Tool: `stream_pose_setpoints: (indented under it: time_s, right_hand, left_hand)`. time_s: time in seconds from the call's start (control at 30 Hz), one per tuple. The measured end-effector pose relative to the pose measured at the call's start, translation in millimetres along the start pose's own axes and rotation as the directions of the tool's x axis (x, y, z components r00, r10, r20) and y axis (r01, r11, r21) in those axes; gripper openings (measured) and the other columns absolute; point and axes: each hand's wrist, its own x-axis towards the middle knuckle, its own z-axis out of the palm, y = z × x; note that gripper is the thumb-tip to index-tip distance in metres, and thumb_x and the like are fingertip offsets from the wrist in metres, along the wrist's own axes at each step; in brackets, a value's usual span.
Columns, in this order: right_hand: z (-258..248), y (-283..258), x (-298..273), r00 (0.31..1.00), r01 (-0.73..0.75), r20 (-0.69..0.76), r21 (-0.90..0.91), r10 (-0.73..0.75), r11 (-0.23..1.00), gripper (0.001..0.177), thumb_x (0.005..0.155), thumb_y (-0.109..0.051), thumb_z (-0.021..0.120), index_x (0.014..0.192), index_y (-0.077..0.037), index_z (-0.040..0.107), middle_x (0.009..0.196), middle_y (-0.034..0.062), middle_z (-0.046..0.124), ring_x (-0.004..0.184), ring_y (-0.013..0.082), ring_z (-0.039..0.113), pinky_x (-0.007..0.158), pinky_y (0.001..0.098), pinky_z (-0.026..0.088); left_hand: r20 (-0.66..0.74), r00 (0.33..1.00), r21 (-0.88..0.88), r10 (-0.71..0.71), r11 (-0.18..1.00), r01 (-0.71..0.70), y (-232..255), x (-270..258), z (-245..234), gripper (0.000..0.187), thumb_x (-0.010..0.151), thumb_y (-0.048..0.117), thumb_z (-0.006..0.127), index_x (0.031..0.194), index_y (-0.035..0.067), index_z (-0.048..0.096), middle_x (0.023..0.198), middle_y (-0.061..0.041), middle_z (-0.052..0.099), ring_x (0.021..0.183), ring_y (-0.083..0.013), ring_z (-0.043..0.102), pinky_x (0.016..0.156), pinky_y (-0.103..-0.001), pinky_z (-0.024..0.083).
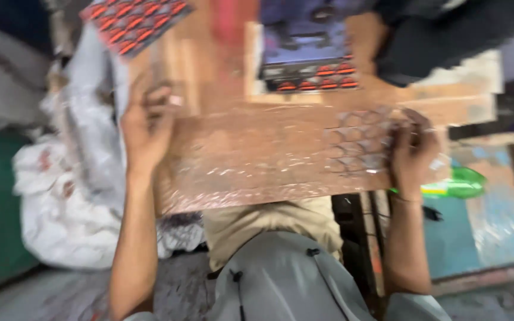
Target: The person repeatedly places small, orange, triangular stickers onto black fabric items using a heat press machine. They arrange the stickers on the fabric, operate the press, and then remove the finished items.
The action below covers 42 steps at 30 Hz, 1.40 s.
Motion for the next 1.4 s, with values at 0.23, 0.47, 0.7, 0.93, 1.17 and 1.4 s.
stream_pose_setpoints:
  time_s: [0.23, 0.47, 0.7, 0.93, 1.17, 1.4]
  right_hand:
    - [-40, -2, 16, 0.997, -0.059, -0.051, -0.214, 0.049, 0.975, 0.019, 0.107, -0.008, 0.062, 0.122, -0.001, 0.072, 0.086, 0.0105, 0.073, 0.073, 0.0147, 0.066, 0.065, 0.028, 0.051]
    - [-41, -48, 70, 0.917, 0.39, 0.12, -0.465, -0.38, 0.795, 0.045, 0.095, -0.013, 0.08, 0.136, 0.002, 0.066, 0.133, 0.0239, 0.065, 0.121, 0.0406, 0.06, 0.103, 0.0477, 0.048]
    - [-36, -22, 124, 0.842, 0.504, 0.391, -0.332, -0.37, 0.797, 0.04, 0.088, -0.008, 0.079, 0.127, -0.004, 0.072, 0.133, 0.02, 0.069, 0.122, 0.0396, 0.064, 0.106, 0.0447, 0.051]
    - [-29, -50, 94, 0.84, 0.536, 0.309, -0.354, -0.446, 0.766, 0.021, 0.1, -0.008, 0.079, 0.12, -0.004, 0.076, 0.122, 0.0155, 0.073, 0.107, 0.0363, 0.069, 0.095, 0.042, 0.054]
    - [57, -94, -64, 0.637, 0.752, 0.636, -0.391, -0.434, 0.531, 0.054, 0.096, -0.039, 0.059, 0.133, 0.0, 0.054, 0.143, 0.0226, 0.056, 0.133, 0.0446, 0.051, 0.111, 0.0557, 0.04]
    - [109, -89, 20, 0.611, 0.744, 0.636, -0.258, -0.472, 0.616, 0.084, 0.1, -0.059, 0.058, 0.151, 0.006, 0.047, 0.16, 0.0251, 0.042, 0.151, 0.0411, 0.032, 0.126, 0.0564, 0.021]
  left_hand:
    - [0.512, 0.839, -0.65, 0.184, 0.722, 0.239, 15, 54, 170, 0.091, 0.098, 0.005, 0.083, 0.17, 0.005, 0.026, 0.115, -0.008, 0.061, 0.1, -0.0096, 0.055, 0.086, -0.023, 0.048]
    - [0.337, 0.884, -0.245, 0.324, 0.937, -0.25, 51, 50, 187, 0.049, 0.077, 0.0, 0.091, 0.12, 0.0, 0.067, 0.11, -0.01, 0.077, 0.1, -0.0198, 0.074, 0.091, -0.035, 0.06]
    - [0.354, 0.897, -0.319, 0.265, 0.936, -0.151, 54, 17, 104, 0.076, 0.081, 0.008, 0.085, 0.146, -0.002, 0.048, 0.131, -0.012, 0.067, 0.122, -0.0203, 0.063, 0.106, -0.033, 0.048]
    - [0.249, 0.967, 0.061, -0.053, 0.997, 0.039, -6, -32, -30, 0.054, 0.087, 0.011, 0.084, 0.134, 0.0, 0.06, 0.115, -0.008, 0.072, 0.103, -0.0163, 0.066, 0.093, -0.031, 0.053]
    - [0.069, 0.997, 0.472, -0.024, 0.882, -0.012, 36, -23, -54, 0.078, 0.079, 0.025, 0.09, 0.14, -0.007, 0.053, 0.125, -0.022, 0.066, 0.115, -0.0337, 0.062, 0.103, -0.043, 0.048]
    - [0.437, 0.799, 0.35, 0.413, 0.741, -0.574, 54, -10, 102, 0.087, 0.094, 0.042, 0.072, 0.156, -0.008, 0.038, 0.164, -0.029, 0.034, 0.149, -0.0495, 0.032, 0.122, -0.06, 0.025]
